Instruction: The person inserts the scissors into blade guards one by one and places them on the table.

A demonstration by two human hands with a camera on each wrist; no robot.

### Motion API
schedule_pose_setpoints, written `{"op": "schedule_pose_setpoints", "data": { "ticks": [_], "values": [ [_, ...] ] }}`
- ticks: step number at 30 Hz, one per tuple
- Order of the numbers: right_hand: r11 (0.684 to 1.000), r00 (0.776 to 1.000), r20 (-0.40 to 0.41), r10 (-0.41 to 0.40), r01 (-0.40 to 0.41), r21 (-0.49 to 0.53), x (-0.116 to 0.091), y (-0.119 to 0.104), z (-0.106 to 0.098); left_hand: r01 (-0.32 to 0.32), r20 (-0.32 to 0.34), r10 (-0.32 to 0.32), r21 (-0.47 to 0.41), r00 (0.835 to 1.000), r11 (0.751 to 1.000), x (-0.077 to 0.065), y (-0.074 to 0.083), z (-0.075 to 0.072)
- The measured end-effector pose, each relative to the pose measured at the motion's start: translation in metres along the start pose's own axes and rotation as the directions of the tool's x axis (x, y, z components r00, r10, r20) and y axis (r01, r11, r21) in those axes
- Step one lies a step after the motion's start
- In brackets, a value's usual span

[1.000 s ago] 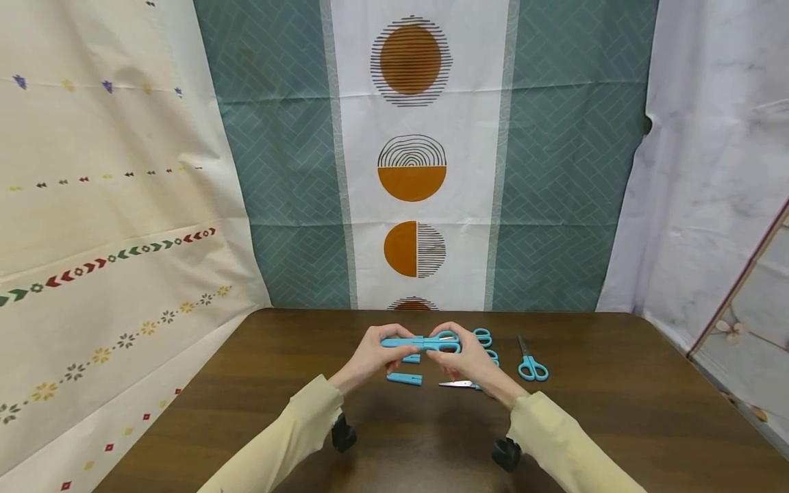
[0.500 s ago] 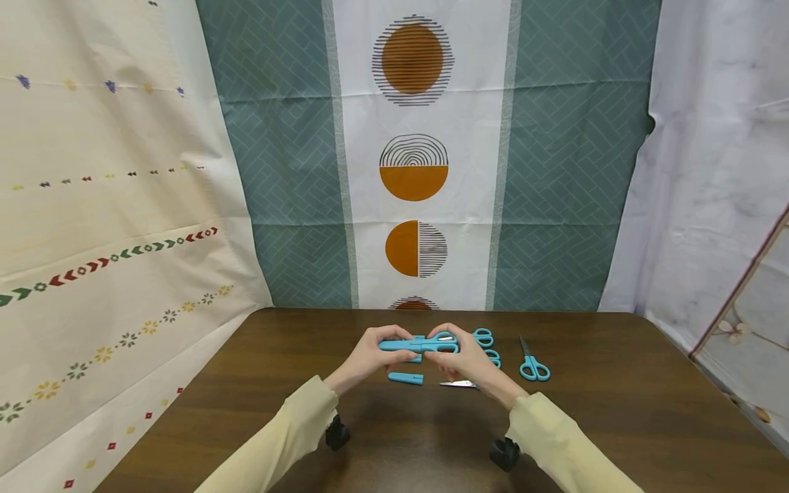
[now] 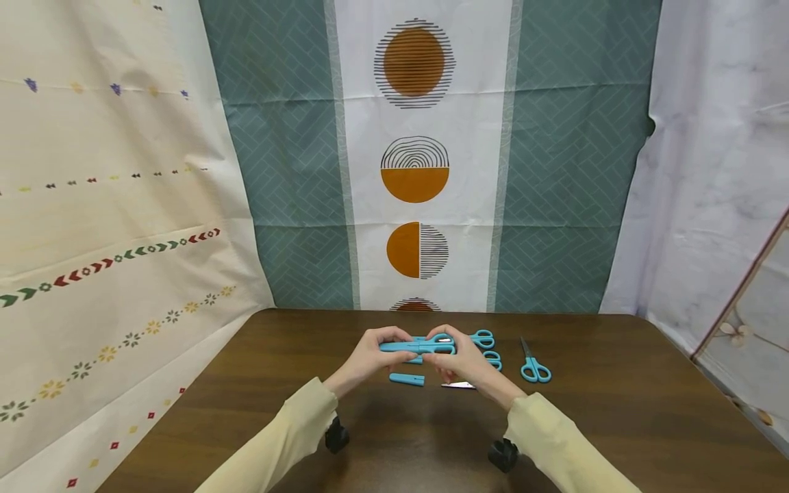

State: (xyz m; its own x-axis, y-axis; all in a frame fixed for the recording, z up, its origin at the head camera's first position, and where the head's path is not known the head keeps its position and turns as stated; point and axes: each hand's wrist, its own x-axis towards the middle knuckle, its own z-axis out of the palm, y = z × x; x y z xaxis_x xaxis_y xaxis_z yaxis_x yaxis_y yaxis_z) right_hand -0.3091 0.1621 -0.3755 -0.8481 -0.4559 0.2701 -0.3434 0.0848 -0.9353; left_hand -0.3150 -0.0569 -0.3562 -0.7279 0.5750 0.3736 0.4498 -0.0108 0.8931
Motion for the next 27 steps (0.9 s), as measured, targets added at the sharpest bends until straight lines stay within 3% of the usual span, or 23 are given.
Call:
{"op": "schedule_pose_setpoints", "data": {
  "ticks": [11, 22, 27],
  "values": [
    [1.000, 1.000, 0.028, -0.010, 0.010, 0.010, -0.001, -0.001, -0.001, 0.010, -0.029, -0.009, 0.030, 1.000, 1.000, 0.008, -0.026, 0.002],
    [1.000, 0.997, 0.079, -0.028, 0.027, 0.014, 0.001, -0.003, -0.003, -0.006, -0.081, 0.009, 0.039, 0.997, 0.999, 0.007, -0.031, 0.003],
    [1.000, 0.996, 0.090, -0.028, 0.027, 0.016, 0.001, -0.003, -0.004, -0.017, -0.081, 0.019, 0.022, 0.997, 1.000, 0.004, -0.020, 0.003]
  ]
}}
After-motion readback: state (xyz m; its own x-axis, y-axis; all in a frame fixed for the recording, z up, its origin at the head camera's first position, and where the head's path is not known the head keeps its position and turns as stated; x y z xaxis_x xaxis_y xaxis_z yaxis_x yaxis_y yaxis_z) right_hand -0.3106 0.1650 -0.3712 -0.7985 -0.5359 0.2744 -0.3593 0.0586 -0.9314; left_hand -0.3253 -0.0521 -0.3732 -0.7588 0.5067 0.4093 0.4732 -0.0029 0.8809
